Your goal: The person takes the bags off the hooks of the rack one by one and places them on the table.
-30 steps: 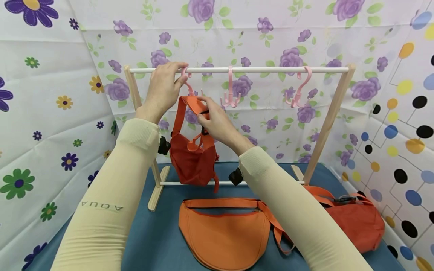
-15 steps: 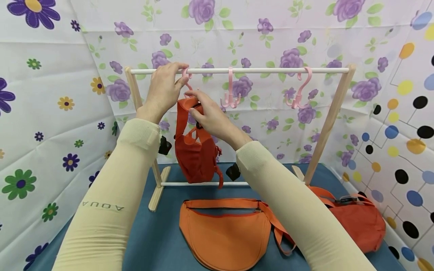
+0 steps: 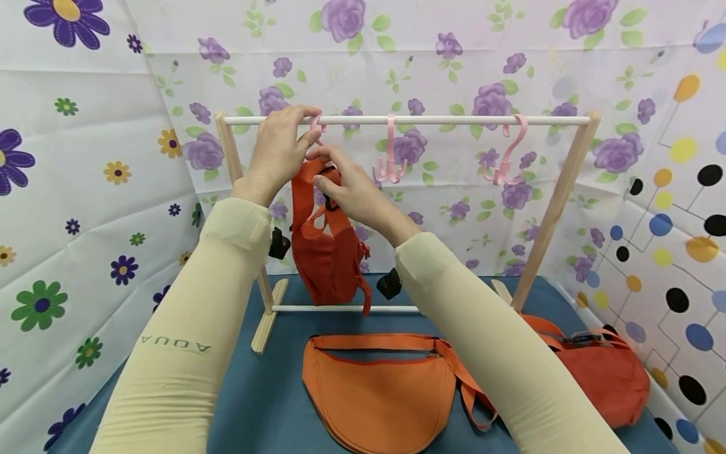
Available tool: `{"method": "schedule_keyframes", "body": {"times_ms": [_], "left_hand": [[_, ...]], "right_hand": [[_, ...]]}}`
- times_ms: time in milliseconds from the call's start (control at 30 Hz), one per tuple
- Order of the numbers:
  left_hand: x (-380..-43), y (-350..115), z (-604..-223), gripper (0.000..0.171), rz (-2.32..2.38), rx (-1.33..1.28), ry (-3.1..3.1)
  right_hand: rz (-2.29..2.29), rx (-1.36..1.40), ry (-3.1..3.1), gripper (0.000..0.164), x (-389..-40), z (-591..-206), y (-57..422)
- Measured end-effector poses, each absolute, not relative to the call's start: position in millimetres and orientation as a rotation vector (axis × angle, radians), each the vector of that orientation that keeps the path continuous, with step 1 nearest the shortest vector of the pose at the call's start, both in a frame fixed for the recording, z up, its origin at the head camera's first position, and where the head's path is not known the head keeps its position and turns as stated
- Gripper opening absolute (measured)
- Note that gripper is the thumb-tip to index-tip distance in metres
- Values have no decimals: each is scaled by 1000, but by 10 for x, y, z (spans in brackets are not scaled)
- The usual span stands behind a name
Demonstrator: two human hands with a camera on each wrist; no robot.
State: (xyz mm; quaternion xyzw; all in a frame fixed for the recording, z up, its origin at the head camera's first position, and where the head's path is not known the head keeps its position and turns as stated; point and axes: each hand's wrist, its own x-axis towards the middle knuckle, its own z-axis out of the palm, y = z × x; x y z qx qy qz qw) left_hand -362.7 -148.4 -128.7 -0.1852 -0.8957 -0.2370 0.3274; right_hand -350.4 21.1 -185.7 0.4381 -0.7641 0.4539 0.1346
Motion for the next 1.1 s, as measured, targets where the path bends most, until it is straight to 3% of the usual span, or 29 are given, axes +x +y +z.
{"method": "schedule_keyframes", "body": {"times_ms": [1100], "left_hand": [[-3637, -1481, -1339, 44, -595, -525, -2352]], "right_hand": [[1418, 1206, -2355, 32, -3430, -2020, 423]]}}
